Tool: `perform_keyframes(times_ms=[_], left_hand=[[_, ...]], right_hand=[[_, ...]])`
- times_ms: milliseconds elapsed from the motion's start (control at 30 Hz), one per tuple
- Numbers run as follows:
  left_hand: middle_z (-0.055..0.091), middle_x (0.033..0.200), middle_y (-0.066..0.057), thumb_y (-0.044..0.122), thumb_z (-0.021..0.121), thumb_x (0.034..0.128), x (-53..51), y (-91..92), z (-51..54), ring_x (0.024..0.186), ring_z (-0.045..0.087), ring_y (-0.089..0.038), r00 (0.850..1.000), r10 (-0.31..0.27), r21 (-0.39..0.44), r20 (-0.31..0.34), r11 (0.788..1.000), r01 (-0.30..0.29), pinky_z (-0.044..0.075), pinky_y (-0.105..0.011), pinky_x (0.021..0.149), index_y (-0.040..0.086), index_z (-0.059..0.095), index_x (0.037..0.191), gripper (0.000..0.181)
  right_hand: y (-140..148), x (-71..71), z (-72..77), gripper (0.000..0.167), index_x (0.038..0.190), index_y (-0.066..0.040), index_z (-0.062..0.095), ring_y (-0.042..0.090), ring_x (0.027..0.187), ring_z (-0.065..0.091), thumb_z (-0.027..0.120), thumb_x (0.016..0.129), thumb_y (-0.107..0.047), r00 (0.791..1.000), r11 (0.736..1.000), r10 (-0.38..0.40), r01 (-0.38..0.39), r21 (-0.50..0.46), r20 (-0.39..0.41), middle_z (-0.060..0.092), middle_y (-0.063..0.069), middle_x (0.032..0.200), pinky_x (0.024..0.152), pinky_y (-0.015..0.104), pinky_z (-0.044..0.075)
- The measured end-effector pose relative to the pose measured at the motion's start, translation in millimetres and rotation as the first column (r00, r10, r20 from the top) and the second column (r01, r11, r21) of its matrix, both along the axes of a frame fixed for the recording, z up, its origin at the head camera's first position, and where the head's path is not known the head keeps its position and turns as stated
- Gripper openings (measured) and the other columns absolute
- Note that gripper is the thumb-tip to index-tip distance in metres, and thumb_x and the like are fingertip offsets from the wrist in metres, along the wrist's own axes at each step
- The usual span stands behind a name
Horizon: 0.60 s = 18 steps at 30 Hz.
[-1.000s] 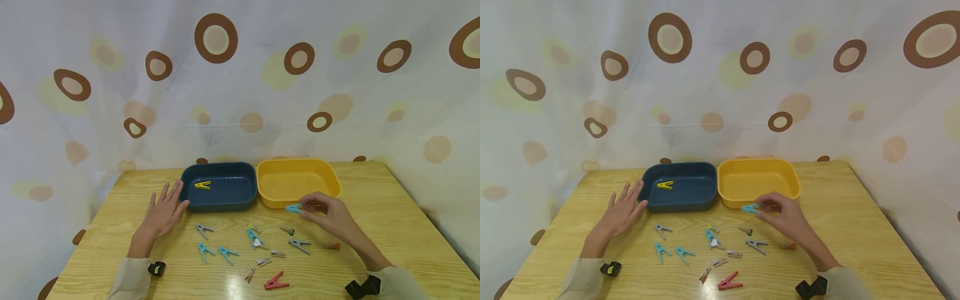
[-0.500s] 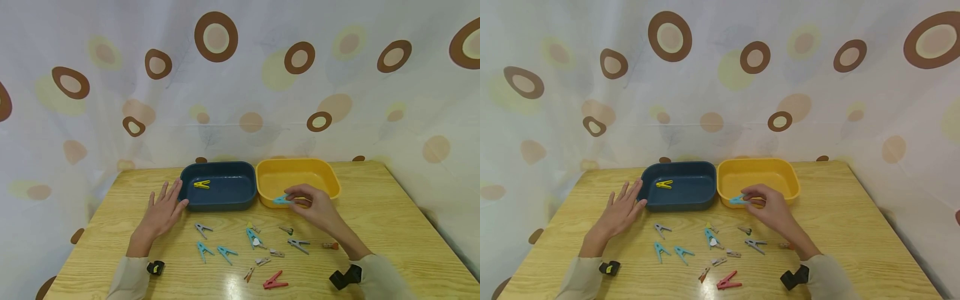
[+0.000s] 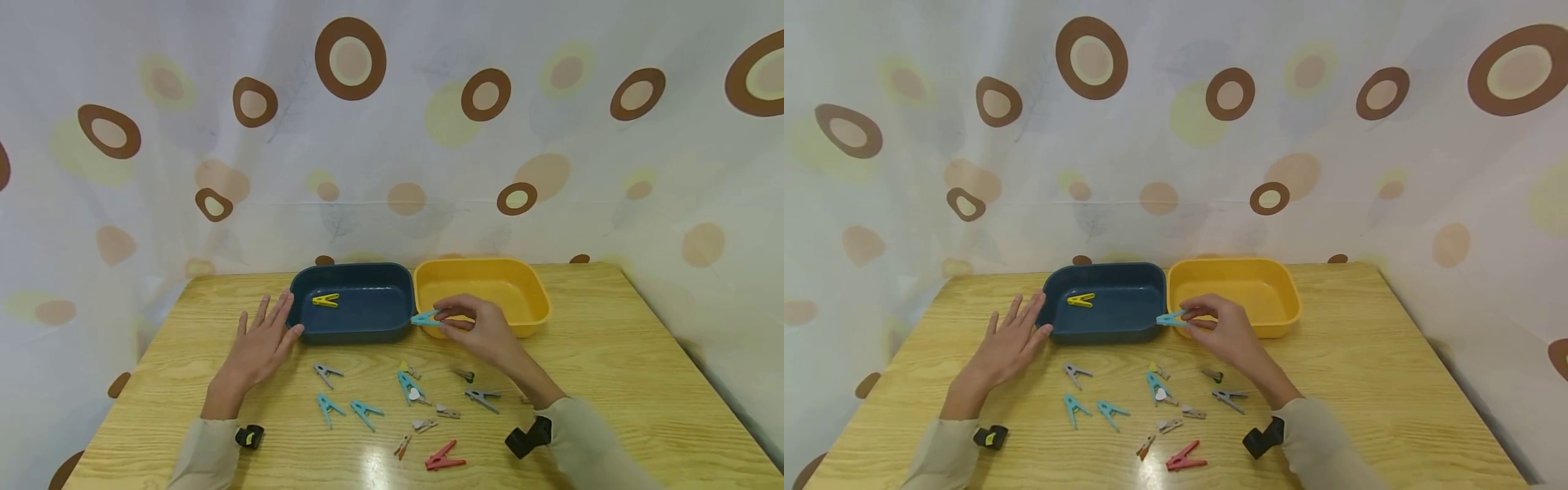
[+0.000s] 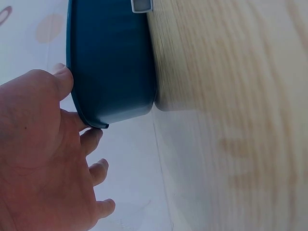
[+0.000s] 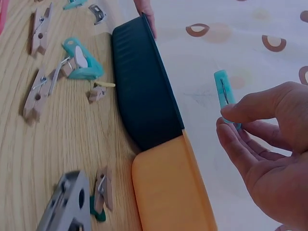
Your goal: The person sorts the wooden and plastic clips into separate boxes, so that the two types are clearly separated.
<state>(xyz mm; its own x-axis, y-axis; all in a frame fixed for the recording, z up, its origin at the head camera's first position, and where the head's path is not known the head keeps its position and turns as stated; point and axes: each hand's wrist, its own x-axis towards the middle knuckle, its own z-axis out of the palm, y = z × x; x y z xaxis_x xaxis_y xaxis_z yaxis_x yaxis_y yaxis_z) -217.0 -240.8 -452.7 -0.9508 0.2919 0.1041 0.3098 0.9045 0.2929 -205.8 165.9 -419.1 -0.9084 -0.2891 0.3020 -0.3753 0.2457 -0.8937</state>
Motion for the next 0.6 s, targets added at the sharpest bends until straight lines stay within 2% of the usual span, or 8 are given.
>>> perform_keyframes(times_ms=[267,400,600], left_hand=[[0.014,0.171,-0.014,0.049,0.032,0.1115,-0.4,2.8,0.1,0.156,0.004,-0.042,1.0,-0.006,0.007,0.02,1.0,0.006,0.002,-0.072,0.116,0.006,0.015,0.165,0.071],[0.014,0.17,-0.015,0.049,0.032,0.1116,-0.8,2.6,0.9,0.156,0.004,-0.042,1.0,-0.004,0.008,0.019,1.0,0.004,0.002,-0.073,0.116,0.006,0.014,0.165,0.071],[0.014,0.17,-0.016,0.05,0.032,0.1114,-0.2,2.0,3.1,0.155,0.005,-0.043,1.0,-0.007,0.01,0.023,1.0,0.007,0.002,-0.073,0.116,0.006,0.013,0.165,0.072]], right_hand=[[-16,-4.8,1.0,0.029,0.117,0.005,0.069,0.033,0.1,0.072,0.075,0.089,0.008,0.999,0.999,-0.03,0.029,0.032,0.024,0.071,0.02,0.11,0.087,0.032,0.059],[-23,-10.2,2.7,0.028,0.117,0.001,0.071,0.032,0.1,0.071,0.077,0.089,0.003,0.999,0.997,-0.039,0.039,0.063,-0.005,0.071,0.019,0.11,0.086,0.034,0.059],[-37,-18.2,6.9,0.028,0.115,-0.004,0.073,0.031,0.1,0.068,0.081,0.089,-0.005,0.998,0.994,-0.043,0.047,0.101,-0.05,0.069,0.015,0.111,0.088,0.043,0.059]])
